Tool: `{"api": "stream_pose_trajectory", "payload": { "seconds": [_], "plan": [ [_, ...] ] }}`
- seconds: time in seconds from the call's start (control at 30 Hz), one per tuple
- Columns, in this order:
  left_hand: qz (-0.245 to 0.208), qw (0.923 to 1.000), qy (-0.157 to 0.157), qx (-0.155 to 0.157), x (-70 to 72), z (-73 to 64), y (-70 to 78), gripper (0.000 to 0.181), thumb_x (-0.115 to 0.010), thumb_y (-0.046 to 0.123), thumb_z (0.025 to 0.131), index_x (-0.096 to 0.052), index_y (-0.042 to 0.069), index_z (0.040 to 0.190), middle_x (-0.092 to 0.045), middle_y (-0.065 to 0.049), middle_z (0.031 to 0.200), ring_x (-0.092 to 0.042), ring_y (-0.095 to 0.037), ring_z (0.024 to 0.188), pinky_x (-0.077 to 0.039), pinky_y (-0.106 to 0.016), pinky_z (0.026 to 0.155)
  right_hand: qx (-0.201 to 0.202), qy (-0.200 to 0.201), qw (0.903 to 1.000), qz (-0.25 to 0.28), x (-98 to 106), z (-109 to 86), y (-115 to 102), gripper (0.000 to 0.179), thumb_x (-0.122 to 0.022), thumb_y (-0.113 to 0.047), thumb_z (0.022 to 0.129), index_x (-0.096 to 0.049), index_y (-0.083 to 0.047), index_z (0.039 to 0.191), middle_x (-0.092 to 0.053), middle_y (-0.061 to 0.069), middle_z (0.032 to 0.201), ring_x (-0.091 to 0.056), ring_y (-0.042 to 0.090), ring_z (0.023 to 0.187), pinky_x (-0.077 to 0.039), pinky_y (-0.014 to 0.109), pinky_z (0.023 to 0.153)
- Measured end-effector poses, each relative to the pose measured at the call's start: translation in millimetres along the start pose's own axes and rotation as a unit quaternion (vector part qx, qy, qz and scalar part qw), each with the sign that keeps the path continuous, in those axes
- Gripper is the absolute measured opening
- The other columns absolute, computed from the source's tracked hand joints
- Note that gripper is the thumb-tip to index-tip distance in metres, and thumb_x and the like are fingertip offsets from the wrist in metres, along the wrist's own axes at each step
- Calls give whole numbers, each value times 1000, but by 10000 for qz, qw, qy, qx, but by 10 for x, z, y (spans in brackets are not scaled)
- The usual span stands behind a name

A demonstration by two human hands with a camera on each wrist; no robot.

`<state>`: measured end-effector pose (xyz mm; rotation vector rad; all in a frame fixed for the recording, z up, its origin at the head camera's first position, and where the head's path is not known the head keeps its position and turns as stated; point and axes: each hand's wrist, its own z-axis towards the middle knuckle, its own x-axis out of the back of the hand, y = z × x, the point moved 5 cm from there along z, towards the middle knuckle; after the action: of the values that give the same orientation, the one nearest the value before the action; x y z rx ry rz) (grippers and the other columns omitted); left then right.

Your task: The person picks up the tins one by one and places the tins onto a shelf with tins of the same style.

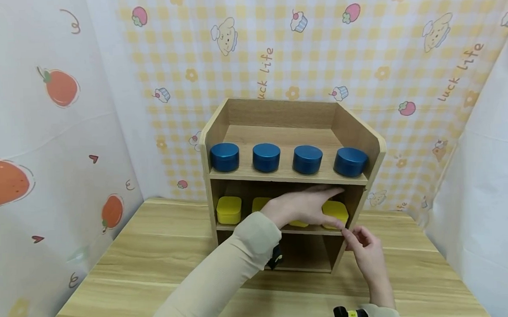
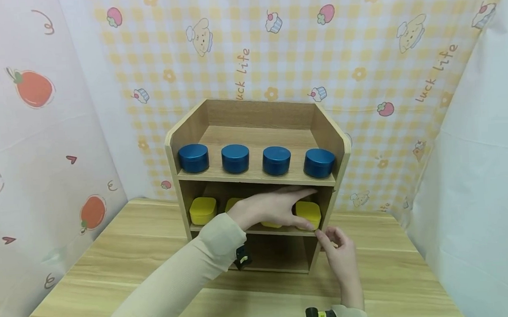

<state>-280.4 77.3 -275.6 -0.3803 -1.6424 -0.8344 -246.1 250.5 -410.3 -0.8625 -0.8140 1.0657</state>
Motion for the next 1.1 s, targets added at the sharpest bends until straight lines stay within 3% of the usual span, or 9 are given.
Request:
{"api": "stream_pose_trajectory", "payload": {
  "seconds": [0.27, 0.43, 0.57, 0.7, 0.9, 1.1],
  "plan": [
    [370, 9980, 490, -176, 86, -184, 7, 87, -57, 69, 84, -23, 32, 155, -21, 6, 160, -28, -11, 141, -33, -32, 110, -113, 52, 9999, 59, 9, 11, 16, 14, -63, -5, 95, -57, 3, 85, -53, 4, 67, -57, 13, 63, -54, 26, 58],
    [332, 9952, 910, -145, 150, -378, -2, 84, -57, 67, 86, -26, 31, 155, -29, 1, 157, -42, -18, 133, -41, -38, 105, -147, 32, 9999, 4, 13, 18, 32, 15, -63, -7, 95, -57, 5, 88, -53, 4, 69, -57, 13, 64, -55, 27, 59],
    [258, 9928, 1164, -143, 169, -556, -36, 79, -55, 66, 88, -30, 30, 154, -37, 0, 152, -46, -20, 130, -40, -42, 105, -136, 11, 9999, -11, 12, 20, 29, 15, -64, -6, 95, -57, 6, 88, -54, 7, 69, -58, 14, 64, -55, 27, 59],
    [208, 9890, 1454, -165, 180, -761, -108, 72, -52, 63, 91, -35, 28, 152, -39, 1, 151, -44, -21, 132, -36, -44, 108, -110, 24, 9999, 13, 4, 26, -1, 15, -65, -6, 94, -57, 5, 88, -54, 8, 69, -58, 14, 64, -55, 28, 60],
    [218, 9791, 1967, -457, 161, -1116, -245, 65, -56, 55, 94, -43, 22, 148, -43, -2, 147, -45, -19, 129, -38, -45, 106, -78, 22, 10000, -7, -1, 55, -42, 15, -66, -5, 92, -57, 7, 90, -59, 6, 71, -60, 13, 65, -55, 26, 60],
    [8, 9732, 2277, -324, 47, -1550, -448, 63, -63, 48, 92, -46, 20, 146, -43, -4, 147, -44, -22, 131, -37, -50, 106, -23, -86, 9995, -297, 20, 87, -52, 15, -68, -8, 92, -60, 5, 91, -62, 10, 73, -61, 18, 68, -55, 26, 62]
  ]
}}
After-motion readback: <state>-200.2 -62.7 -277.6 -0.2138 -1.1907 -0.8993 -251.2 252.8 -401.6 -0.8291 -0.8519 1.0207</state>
